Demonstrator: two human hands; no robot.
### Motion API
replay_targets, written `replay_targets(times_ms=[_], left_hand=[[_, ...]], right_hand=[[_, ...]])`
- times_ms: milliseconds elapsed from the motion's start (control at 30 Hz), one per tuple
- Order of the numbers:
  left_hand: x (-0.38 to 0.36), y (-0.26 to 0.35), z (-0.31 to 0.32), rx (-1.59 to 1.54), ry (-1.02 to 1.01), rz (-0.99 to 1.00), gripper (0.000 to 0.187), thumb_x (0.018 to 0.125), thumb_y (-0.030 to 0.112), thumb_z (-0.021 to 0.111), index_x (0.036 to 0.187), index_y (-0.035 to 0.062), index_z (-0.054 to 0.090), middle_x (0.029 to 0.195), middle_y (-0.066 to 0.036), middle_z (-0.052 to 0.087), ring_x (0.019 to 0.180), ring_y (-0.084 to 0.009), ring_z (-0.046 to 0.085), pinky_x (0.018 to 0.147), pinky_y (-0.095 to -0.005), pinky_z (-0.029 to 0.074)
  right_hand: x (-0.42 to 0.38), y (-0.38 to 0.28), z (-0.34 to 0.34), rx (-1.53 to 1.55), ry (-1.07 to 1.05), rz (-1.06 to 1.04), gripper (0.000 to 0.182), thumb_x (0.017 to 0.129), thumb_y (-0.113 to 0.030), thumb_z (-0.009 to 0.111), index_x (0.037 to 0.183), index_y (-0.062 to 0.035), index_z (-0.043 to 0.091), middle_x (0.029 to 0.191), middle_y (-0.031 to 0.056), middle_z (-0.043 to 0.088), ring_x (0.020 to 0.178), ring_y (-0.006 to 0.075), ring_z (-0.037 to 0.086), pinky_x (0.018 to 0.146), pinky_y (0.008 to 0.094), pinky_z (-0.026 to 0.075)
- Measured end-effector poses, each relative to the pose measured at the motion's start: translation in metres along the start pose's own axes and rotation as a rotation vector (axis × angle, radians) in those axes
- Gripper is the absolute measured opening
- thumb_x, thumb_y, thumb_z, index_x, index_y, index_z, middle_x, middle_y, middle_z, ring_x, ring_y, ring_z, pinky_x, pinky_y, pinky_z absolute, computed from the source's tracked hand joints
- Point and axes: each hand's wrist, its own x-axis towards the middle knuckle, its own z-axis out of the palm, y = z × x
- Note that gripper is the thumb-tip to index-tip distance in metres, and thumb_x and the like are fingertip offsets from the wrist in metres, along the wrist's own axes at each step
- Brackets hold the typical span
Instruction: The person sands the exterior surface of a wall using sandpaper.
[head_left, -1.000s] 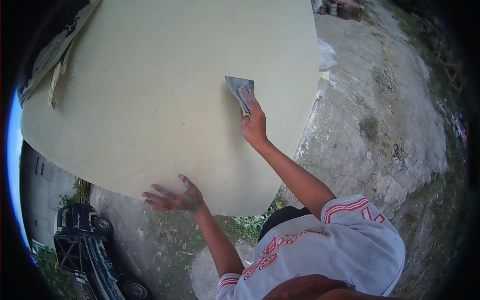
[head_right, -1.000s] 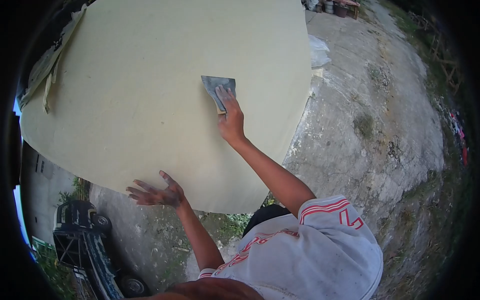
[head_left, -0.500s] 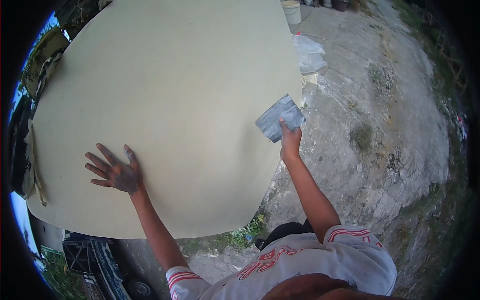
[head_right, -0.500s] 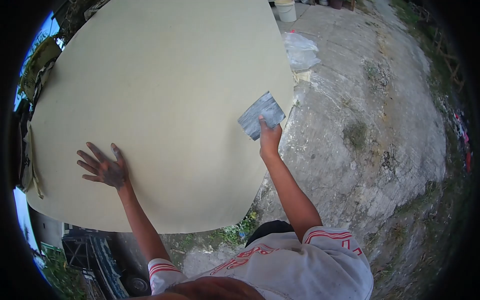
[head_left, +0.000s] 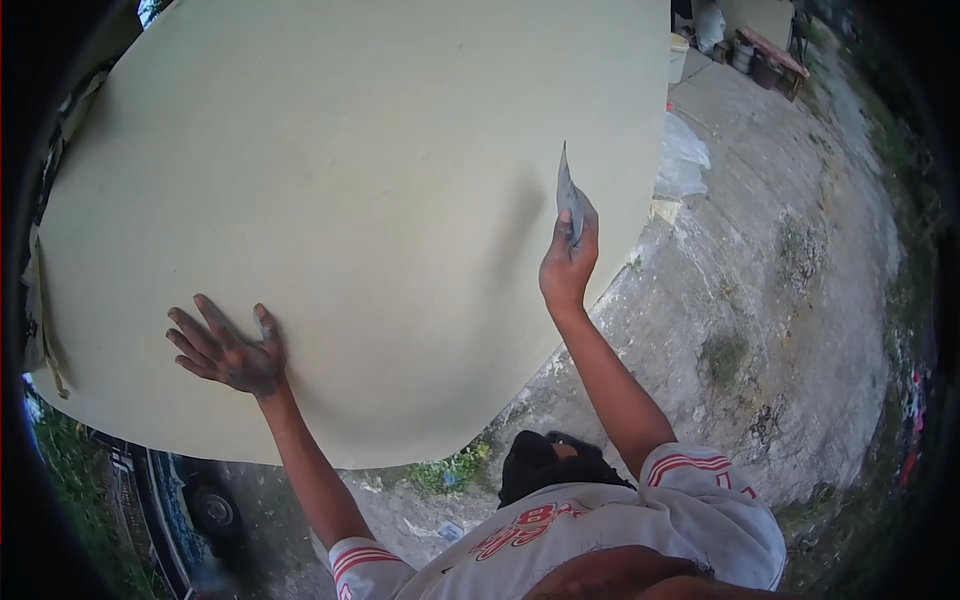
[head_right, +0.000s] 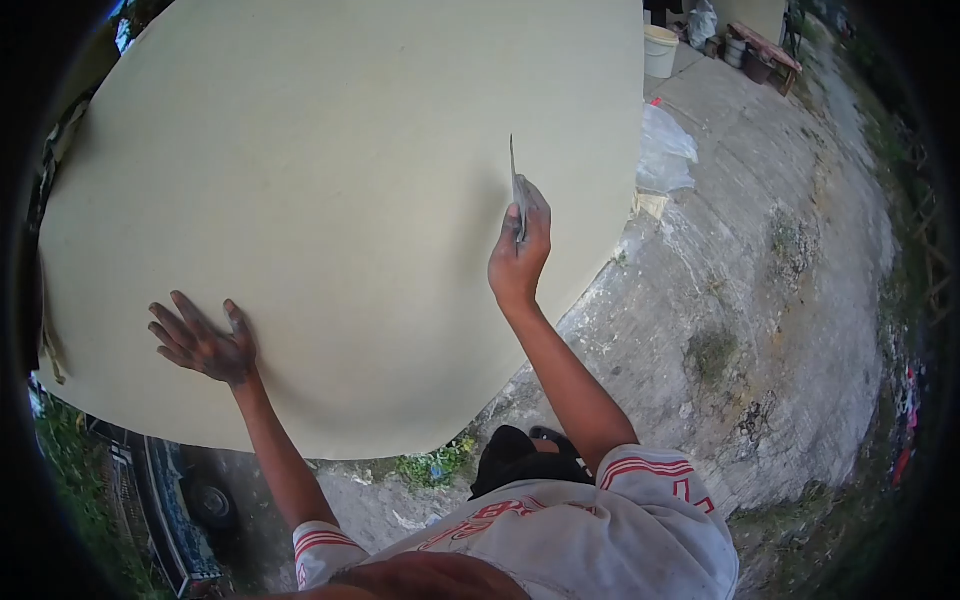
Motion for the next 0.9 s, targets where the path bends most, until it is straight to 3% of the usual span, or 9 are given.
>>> replay_targets(times_ms=[33,133,200,367,567,600,667,733,900], left_hand=[[0.0,-0.003,-0.002,-0.01,0.013,-0.001,0.073,0.096,0.061,0.051,0.156,0.019,0.046,0.165,-0.017,0.035,0.153,-0.0393,0.03,0.123,-0.0593,0.014],[0.003,0.003,-0.001,0.017,0.045,0.004,0.071,0.1,0.06,0.048,0.158,0.019,0.043,0.163,-0.016,0.039,0.149,-0.0422,0.037,0.118,-0.0619,0.026],[0.005,0.001,-0.001,0.0,0.068,0.012,0.071,0.101,0.06,0.046,0.157,0.0158,0.044,0.163,-0.018,0.038,0.148,-0.0421,0.037,0.119,-0.0606,0.027],[0.002,-0.004,-0.005,0.04,-0.015,0.033,0.07,0.102,0.054,0.044,0.157,0.0096,0.041,0.162,-0.024,0.034,0.151,-0.0444,0.029,0.122,-0.0588,0.021],[0.012,0.018,-0.009,0.013,-0.06,-0.033,0.072,0.101,0.053,0.047,0.157,0.0089,0.04,0.163,-0.025,0.032,0.152,-0.0462,0.026,0.123,-0.0598,0.02],[0.02,0.026,-0.011,0.021,-0.063,-0.03,0.072,0.101,0.053,0.047,0.157,0.0089,0.04,0.163,-0.025,0.032,0.152,-0.0462,0.026,0.123,-0.0598,0.02],[0.043,0.051,-0.009,-0.028,-0.102,0.037,0.071,0.101,0.053,0.049,0.158,0.0104,0.04,0.163,-0.023,0.033,0.153,-0.0427,0.027,0.123,-0.0598,0.019],[0.068,0.082,-0.001,-0.051,-0.109,0.064,0.07,0.099,0.052,0.054,0.156,0.0127,0.044,0.163,-0.02,0.034,0.153,-0.0409,0.027,0.124,-0.0576,0.018],[0.161,0.169,0.025,-0.14,-0.09,0.159,0.07,0.094,0.051,0.062,0.154,0.0189,0.048,0.165,-0.011,0.036,0.155,-0.0351,0.026,0.127,-0.0544,0.01]], right_hand=[[0.009,-0.005,0.012,0.0,-0.016,-0.02,0.037,0.103,-0.014,0.058,0.136,0.0017,0.059,0.139,0.0218,0.058,0.127,0.0324,0.058,0.106,0.0397,0.046],[0.043,-0.008,0.05,-0.304,-0.142,-0.741,0.056,0.092,-0.017,0.067,0.145,-0.0049,0.056,0.154,0.0235,0.046,0.145,0.0468,0.038,0.117,0.0599,0.032],[0.044,-0.015,0.081,-0.323,-0.314,-0.84,0.066,0.079,-0.003,0.069,0.143,-0.0197,0.061,0.158,0.0139,0.045,0.149,0.0417,0.037,0.12,0.0628,0.023],[0.061,-0.02,0.131,-0.31,-0.444,-1.091,0.073,0.077,0.001,0.067,0.144,-0.0277,0.059,0.159,0.0022,0.047,0.152,0.0291,0.036,0.124,0.0621,0.018],[0.182,-0.065,0.128,-0.265,-0.291,-0.946,0.075,0.07,0.006,0.067,0.143,-0.0144,0.06,0.156,0.0104,0.05,0.149,0.0372,0.039,0.123,0.0605,0.02],[0.205,-0.062,0.124,-0.325,-0.227,-0.882,0.07,0.079,0.003,0.058,0.148,-0.0069,0.054,0.158,0.0166,0.046,0.15,0.0421,0.035,0.122,0.0615,0.019],[0.233,-0.049,0.111,-0.277,-0.135,-0.668,0.093,0.062,0.014,0.043,0.153,-0.0053,0.047,0.158,0.0177,0.044,0.153,0.043,0.026,0.123,0.061,0.017],[0.232,-0.03,0.094,-0.287,-0.114,-0.577,0.087,0.066,0.014,0.046,0.151,-0.0044,0.05,0.158,0.0175,0.045,0.153,0.0428,0.028,0.123,0.0614,0.018],[0.202,0.002,0.07,-0.34,-0.498,-0.962,0.081,0.07,0.01,0.064,0.144,-0.0216,0.059,0.157,0.0067,0.05,0.151,0.0339,0.037,0.123,0.0595,0.021]])
